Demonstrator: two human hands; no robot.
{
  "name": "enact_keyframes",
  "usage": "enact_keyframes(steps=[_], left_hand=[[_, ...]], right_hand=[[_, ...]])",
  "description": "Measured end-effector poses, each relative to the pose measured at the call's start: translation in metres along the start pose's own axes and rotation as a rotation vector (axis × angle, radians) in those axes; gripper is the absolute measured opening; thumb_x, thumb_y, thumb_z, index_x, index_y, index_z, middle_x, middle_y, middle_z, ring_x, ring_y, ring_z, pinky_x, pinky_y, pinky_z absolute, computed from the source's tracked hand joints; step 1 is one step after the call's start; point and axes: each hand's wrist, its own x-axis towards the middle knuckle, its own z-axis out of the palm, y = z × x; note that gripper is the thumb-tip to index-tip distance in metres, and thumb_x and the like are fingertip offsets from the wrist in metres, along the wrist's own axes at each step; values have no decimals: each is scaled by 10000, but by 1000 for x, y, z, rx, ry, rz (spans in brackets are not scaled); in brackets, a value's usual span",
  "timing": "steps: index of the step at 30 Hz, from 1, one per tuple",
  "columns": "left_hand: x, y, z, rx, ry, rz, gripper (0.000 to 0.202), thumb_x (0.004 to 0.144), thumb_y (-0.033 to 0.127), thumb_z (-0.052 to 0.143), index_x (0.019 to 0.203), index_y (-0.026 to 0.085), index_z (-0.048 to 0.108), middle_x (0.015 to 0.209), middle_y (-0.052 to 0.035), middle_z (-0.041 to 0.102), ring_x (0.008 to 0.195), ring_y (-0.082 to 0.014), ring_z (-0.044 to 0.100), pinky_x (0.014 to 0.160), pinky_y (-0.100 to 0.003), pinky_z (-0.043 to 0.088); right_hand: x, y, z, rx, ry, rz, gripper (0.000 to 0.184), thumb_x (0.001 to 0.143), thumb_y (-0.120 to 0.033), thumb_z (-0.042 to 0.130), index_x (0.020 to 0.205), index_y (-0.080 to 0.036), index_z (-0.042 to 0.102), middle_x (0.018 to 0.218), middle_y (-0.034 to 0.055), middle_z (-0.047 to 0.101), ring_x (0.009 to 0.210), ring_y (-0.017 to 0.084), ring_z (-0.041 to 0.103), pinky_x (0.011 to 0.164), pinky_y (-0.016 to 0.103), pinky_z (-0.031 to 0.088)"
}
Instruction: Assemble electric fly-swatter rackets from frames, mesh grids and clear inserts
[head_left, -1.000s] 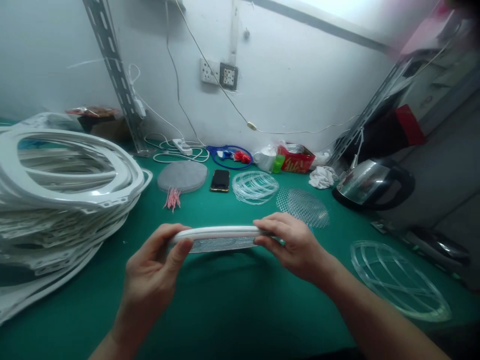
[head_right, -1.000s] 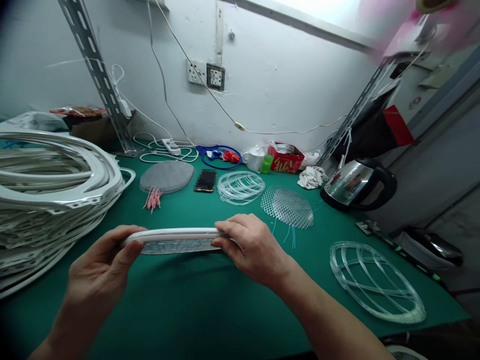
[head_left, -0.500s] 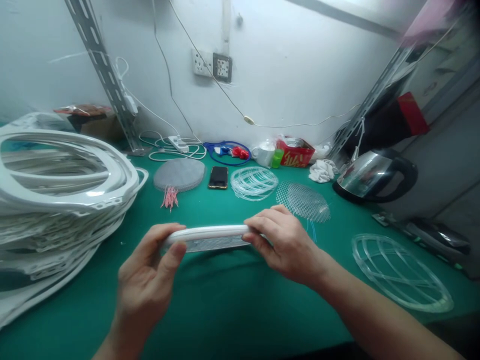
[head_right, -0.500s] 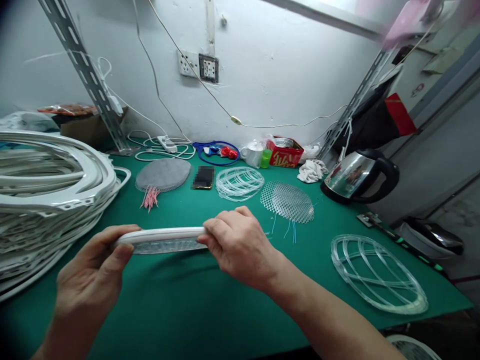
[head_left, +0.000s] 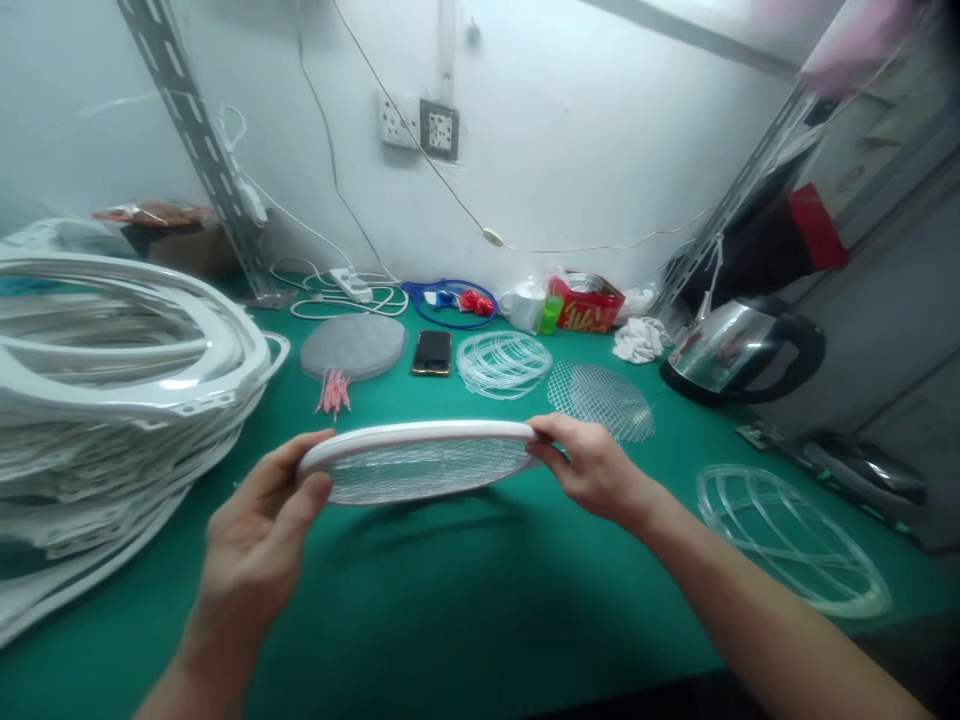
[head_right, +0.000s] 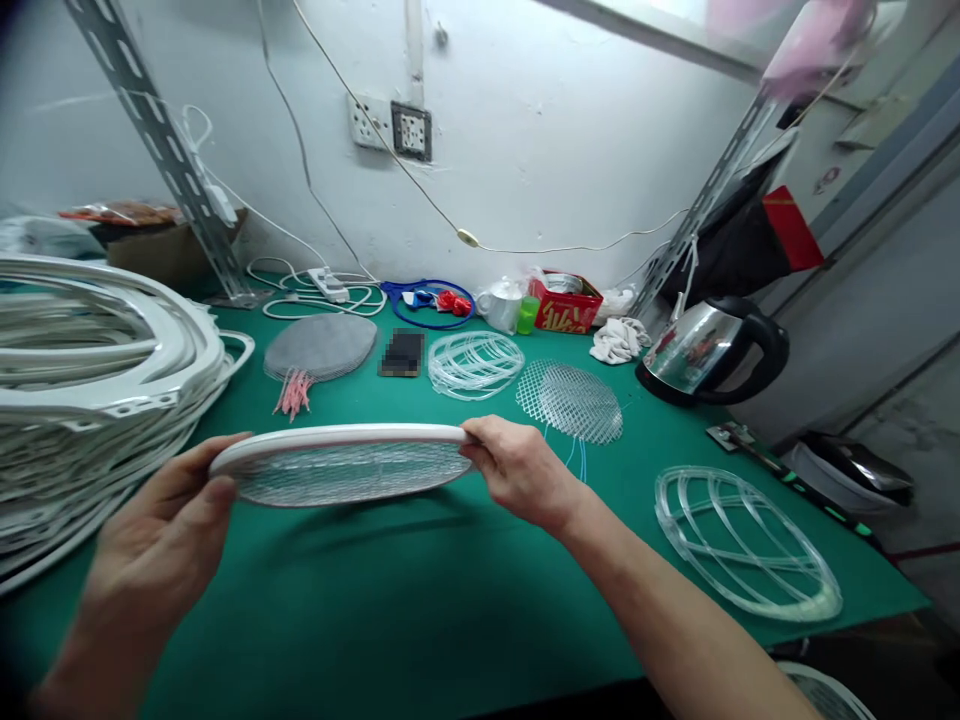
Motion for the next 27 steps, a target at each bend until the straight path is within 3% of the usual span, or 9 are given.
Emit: enact_keyframes(steps=[4,7,11,14,18,20,23,25,27], left_hand=[[-3,10,0,-44,-186,-16,348,789,460,535,993,192,623,903,-32,679,798,-183,617,680,-234,508],[-9,34,11,-35,-307,88,289,808,402,535,1014,225,633,862,-11,679,715,-144,612,605,-190,489],[-14,58,29,-16,-386,227,262,795,355,567,1015,235,644,881,-11,690,710,-139,623,620,-191,491],[-15,56,29,-56,-434,217,292,802,342,558,1071,249,624,997,-26,683,771,-155,639,629,-196,501],[-10,66,8,-110,-366,268,240,819,336,522,1019,273,639,1033,-26,682,886,-190,638,717,-228,508],[-3,84,-7,-15,-291,385,231,789,372,549,978,295,656,974,-16,700,848,-201,647,748,-252,503],[9,113,-24,285,-252,587,271,741,451,574,976,352,668,879,8,712,697,-199,650,660,-262,502],[15,124,-23,455,-335,686,267,764,483,525,937,349,677,819,3,712,631,-197,639,575,-267,480],[18,125,-15,569,-516,688,263,814,459,467,878,315,677,745,0,698,580,-182,624,519,-261,449]], right_hand=[[0,-3,-7,12,79,60,296,872,-229,463,1156,-198,537,1089,95,615,995,211,584,810,361,498],[5,-33,-15,-54,116,-67,508,842,-276,528,1329,-219,394,1298,116,487,1210,258,434,948,449,412],[9,-69,-17,-61,106,-307,353,848,-259,551,1195,-210,509,1036,89,629,969,206,576,910,415,410],[5,-67,-19,7,196,-277,212,848,-182,544,1058,-209,557,888,55,635,831,173,590,822,376,444],[-2,-54,-31,194,375,-255,241,836,-164,540,1064,-243,554,968,62,631,933,211,587,832,402,466],[-1,-53,-34,310,401,-257,265,852,-168,510,1100,-258,543,1039,63,626,986,213,581,840,396,479],[0,-55,-24,341,306,-164,298,878,-171,473,1160,-252,524,1107,63,616,1017,188,576,832,346,495],[-1,-59,-8,296,246,-163,322,883,-196,476,1203,-228,500,1116,71,618,1020,180,576,843,333,489],[-4,-62,12,268,244,-227,313,892,-223,471,1203,-203,492,1084,77,636,984,174,593,829,321,486]])
